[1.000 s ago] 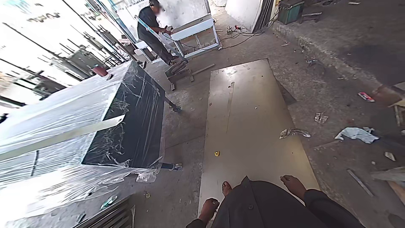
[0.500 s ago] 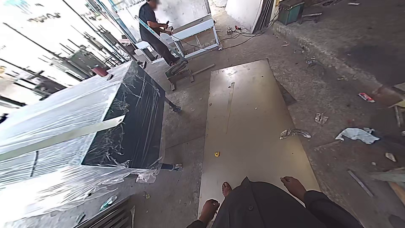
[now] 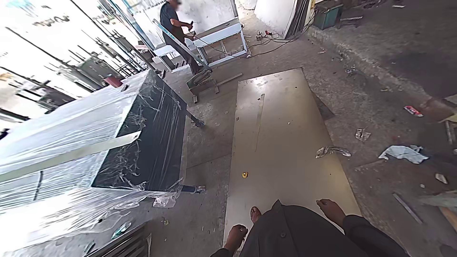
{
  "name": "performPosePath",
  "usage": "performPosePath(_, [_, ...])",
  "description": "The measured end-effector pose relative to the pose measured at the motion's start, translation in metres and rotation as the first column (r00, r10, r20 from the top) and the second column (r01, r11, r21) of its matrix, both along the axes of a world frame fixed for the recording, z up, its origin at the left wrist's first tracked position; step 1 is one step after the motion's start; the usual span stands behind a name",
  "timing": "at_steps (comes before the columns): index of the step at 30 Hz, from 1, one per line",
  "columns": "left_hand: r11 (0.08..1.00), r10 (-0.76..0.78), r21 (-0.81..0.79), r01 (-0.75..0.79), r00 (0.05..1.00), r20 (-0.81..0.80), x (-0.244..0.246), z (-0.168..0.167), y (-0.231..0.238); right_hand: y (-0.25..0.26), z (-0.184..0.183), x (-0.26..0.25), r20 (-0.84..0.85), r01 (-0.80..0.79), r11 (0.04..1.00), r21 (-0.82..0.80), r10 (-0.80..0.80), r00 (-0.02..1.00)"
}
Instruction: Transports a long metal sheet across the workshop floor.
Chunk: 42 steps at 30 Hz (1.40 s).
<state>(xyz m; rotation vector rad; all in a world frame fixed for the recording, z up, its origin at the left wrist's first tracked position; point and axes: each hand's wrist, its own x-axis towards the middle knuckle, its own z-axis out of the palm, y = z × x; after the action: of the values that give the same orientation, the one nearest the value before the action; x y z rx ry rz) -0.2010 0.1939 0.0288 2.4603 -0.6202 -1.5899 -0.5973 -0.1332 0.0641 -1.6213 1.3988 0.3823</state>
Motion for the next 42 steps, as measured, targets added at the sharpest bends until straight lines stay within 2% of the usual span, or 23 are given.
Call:
performPosePath(12, [1.0, -0.005, 0.001, 0.005, 1.0, 0.004, 0.0, 0.002, -0.002, -0.001, -0.005, -0.001, 0.0, 0.003, 1.0, -0.004, -0.003, 1.0])
performPosePath(18, [0.999, -0.042, 0.007, 0.042, 0.999, 0.022, 0.003, -0.011, 0.003, -0.002, -0.006, -0.002, 0.0, -0.01, 1.0, -0.014, 0.01, 1.0])
performPosePath(35, [0.999, -0.04, 0.009, 0.04, 0.999, 0.025, 0.002, -0.017, 0.006, 0.0, -0.002, -0.004, -0.005, -0.018, 1.0, -0.019, 0.018, 1.0])
performPosePath(42, [1.0, 0.001, 0.006, -0.001, 1.0, 0.01, 0.0, -0.008, 0.003, 0.001, 0.001, -0.003, 0.002, -0.011, 1.0, -0.011, 0.011, 1.0])
